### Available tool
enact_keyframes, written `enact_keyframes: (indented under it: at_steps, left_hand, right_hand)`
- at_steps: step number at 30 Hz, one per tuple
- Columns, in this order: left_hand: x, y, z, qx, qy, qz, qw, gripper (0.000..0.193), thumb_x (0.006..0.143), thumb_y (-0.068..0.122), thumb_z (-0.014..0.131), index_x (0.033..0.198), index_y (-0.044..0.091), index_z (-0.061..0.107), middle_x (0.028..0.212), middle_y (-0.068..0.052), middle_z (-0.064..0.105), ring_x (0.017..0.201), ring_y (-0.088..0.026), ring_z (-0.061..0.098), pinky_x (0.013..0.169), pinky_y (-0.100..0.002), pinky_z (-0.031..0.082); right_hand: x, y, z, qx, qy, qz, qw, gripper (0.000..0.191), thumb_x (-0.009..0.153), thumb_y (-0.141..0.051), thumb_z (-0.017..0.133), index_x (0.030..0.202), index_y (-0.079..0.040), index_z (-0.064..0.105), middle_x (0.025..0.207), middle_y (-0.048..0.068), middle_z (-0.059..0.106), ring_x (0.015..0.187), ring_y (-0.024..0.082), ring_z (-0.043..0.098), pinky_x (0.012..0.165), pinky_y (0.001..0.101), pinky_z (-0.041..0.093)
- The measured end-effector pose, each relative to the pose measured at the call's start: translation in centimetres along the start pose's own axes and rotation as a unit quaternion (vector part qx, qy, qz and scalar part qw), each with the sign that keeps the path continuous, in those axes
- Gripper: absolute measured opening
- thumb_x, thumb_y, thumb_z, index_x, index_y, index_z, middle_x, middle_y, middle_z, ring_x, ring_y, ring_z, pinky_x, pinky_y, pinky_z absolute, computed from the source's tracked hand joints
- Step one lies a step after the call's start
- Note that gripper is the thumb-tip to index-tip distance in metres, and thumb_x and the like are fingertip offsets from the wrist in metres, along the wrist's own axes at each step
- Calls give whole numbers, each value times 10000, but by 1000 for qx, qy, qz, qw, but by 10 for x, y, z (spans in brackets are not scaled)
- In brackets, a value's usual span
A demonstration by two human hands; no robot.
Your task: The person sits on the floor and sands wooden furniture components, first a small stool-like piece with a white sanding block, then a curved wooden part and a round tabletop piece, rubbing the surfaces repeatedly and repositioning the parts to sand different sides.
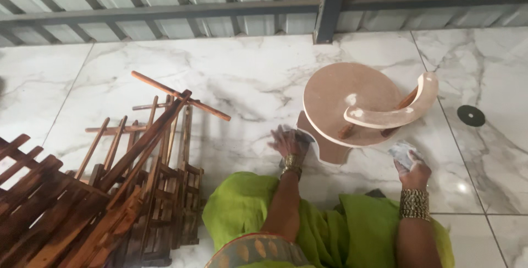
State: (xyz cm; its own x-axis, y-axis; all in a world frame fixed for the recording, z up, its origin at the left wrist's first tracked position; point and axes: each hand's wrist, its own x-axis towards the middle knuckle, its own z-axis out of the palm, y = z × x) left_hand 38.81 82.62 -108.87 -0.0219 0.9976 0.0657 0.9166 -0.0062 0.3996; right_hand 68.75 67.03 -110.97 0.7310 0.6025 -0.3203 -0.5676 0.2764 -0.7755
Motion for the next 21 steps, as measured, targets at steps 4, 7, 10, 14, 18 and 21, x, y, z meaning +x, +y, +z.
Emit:
enact_keyframes:
  at_steps: [4,7,10,14,18,21]
  left_hand:
    - [1,-2,4,56,-28,59,996,716,659,549,849,1320,341,668,1679,-63,223,1568,-413,93,1200,-742,44]
    - [3,5,7,51,-39,59,996,828,660,608,842,1393,299,612,1703,-77,205,1568,-405,100,1228,-689,20]
    - [7,10,8,119,17,86,989,672,778,582,786,1370,321,602,1700,-65,218,1568,-389,110,1240,-695,3]
    - [10,9,6,147,-13,79,986,615,836,586,748,1379,361,568,1670,-50,232,1551,-392,117,1229,-711,-5]
    - [16,-2,-4,144,-164,2,976,754,792,600,801,1450,321,562,1663,-52,307,1542,-381,190,1217,-692,73]
    - [22,-16,-15,114,-205,-79,969,883,734,560,860,1494,312,485,1599,-48,315,1490,-387,205,1102,-704,229]
  right_hand:
    - [4,4,-10,12,6,8,1000,291,1007,-83,615,1295,-44,632,1368,145,626,1267,363,623,999,577,540]
    - [7,5,-15,-3,0,-10,1000,276,1005,-74,623,1277,-35,635,1369,140,618,1279,354,616,1019,587,535]
    - [8,6,-18,8,20,7,1000,272,998,-79,608,1264,-40,648,1366,138,626,1271,360,621,1019,592,521]
    - [10,8,-21,-5,17,0,1000,287,995,-75,610,1280,-51,628,1372,132,616,1283,360,612,1032,597,514]
    - [12,10,-22,22,2,19,1000,331,1004,-86,587,1332,-69,624,1392,133,635,1288,374,628,1030,602,501]
    - [11,11,-24,15,-5,18,1000,327,1014,-95,582,1339,-83,614,1391,137,634,1288,380,628,1029,609,499]
